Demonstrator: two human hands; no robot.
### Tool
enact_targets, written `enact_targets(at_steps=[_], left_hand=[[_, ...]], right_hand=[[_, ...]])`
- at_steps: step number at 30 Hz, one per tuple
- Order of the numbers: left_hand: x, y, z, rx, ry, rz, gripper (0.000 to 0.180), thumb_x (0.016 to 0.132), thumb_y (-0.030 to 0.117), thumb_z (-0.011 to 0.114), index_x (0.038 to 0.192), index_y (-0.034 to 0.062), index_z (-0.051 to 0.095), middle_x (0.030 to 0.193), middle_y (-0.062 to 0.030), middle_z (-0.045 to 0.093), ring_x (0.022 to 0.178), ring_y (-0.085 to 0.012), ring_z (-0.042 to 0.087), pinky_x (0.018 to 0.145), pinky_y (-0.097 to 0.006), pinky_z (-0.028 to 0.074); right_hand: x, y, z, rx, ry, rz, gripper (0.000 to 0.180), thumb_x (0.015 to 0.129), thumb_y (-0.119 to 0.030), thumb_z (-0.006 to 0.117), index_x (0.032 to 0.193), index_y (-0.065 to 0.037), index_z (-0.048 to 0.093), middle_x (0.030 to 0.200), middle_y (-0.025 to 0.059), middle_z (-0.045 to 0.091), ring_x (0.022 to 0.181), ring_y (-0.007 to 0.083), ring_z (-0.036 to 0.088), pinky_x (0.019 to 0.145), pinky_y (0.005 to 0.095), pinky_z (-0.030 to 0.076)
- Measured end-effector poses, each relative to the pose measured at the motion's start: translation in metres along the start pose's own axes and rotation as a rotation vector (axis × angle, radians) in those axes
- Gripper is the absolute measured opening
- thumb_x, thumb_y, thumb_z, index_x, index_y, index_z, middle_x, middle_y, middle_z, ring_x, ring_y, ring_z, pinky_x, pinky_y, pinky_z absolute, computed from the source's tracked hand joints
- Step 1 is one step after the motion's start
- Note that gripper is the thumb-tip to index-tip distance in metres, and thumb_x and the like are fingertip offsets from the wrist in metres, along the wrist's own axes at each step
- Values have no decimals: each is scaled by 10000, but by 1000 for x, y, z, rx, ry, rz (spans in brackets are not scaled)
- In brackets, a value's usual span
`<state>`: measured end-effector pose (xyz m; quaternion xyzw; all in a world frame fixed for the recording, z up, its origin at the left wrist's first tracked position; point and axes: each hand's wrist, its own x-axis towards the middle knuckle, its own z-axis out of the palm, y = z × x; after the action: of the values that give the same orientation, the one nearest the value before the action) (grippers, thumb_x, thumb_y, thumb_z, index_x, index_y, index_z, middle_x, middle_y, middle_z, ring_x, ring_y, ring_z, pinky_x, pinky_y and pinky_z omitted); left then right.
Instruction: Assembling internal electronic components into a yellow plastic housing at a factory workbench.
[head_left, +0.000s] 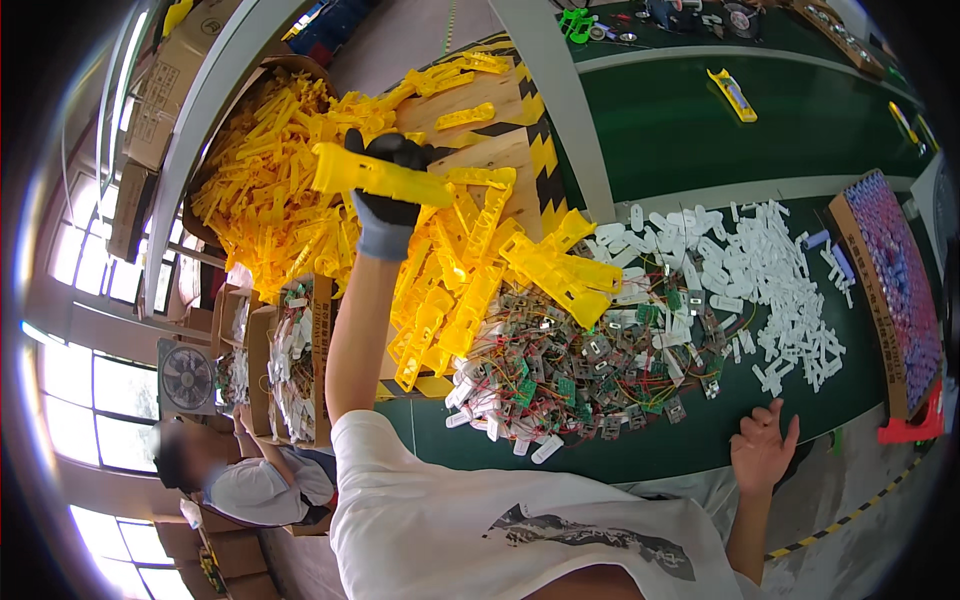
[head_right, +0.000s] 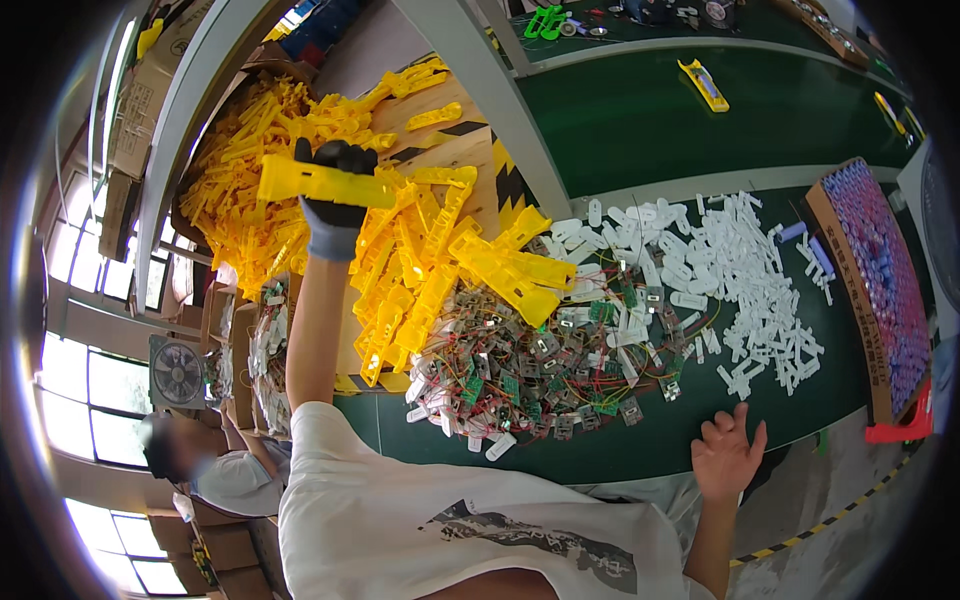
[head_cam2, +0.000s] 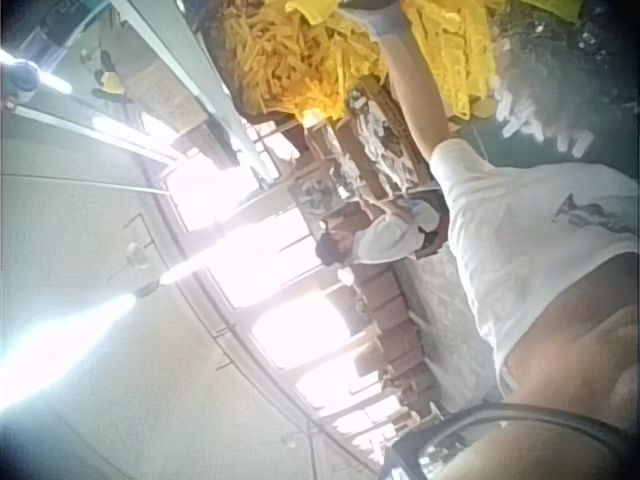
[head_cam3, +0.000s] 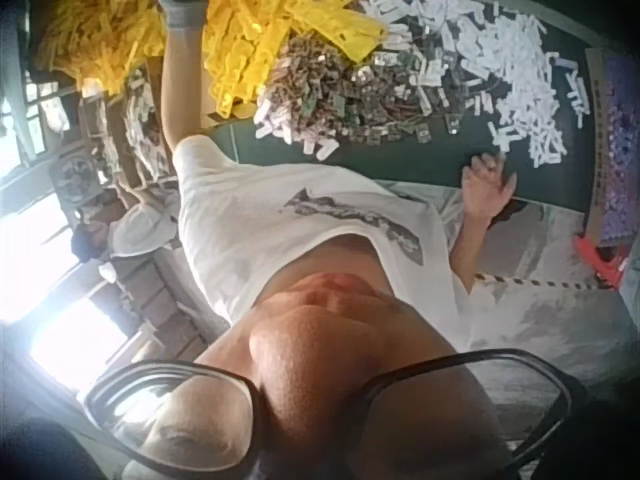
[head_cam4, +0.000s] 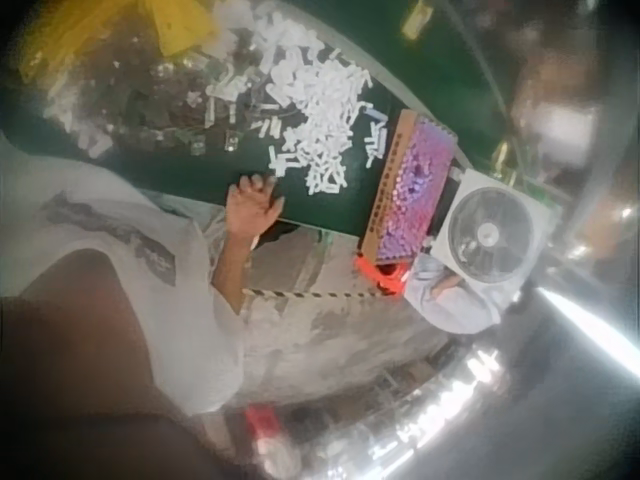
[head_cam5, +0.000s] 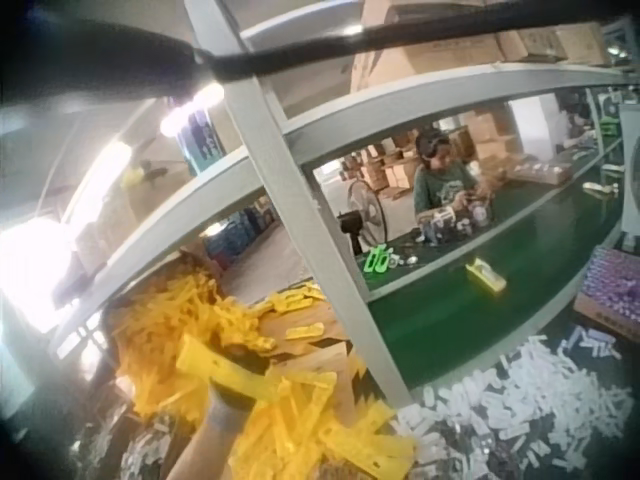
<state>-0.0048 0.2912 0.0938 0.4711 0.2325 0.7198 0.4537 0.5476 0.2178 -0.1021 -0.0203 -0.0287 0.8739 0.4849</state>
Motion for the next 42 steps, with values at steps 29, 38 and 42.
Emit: enact_targets(at_steps=[29, 38, 42], left_hand=[[-299, -282, 352, 166, 358, -526, 533, 986, 284, 424, 1442, 63, 257, 1390, -87, 376, 1275, -204, 374, 1076, -324, 292], [-237, -261, 381, 168, 186, -182, 847, 944, 482, 418, 1489, 11, -27, 1552, -166, 52, 1438, -289, 45, 1148, -391, 61], [-256, -267, 357, 238, 214, -407, 837, 924, 395, 444, 1479, -20, -25, 1546, -203, 12, 1436, -316, 18, 1146, -407, 43]], right_hand=[[-19, -3, 44, -1563, -274, -558, 475, 943, -288, 466, 1291, 35, 474, 1164, 196, 453, 1040, 306, 459, 911, 345, 361], [-37, 16, 52, -1214, -146, -324, 752, 978, -430, 338, 1436, 95, 55, 1466, 240, 266, 1334, 297, 313, 1105, 372, 202], [-28, 21, 65, -1224, -70, -166, 699, 998, -450, 286, 1467, 30, 92, 1500, 207, 247, 1388, 285, 259, 1133, 388, 162]])
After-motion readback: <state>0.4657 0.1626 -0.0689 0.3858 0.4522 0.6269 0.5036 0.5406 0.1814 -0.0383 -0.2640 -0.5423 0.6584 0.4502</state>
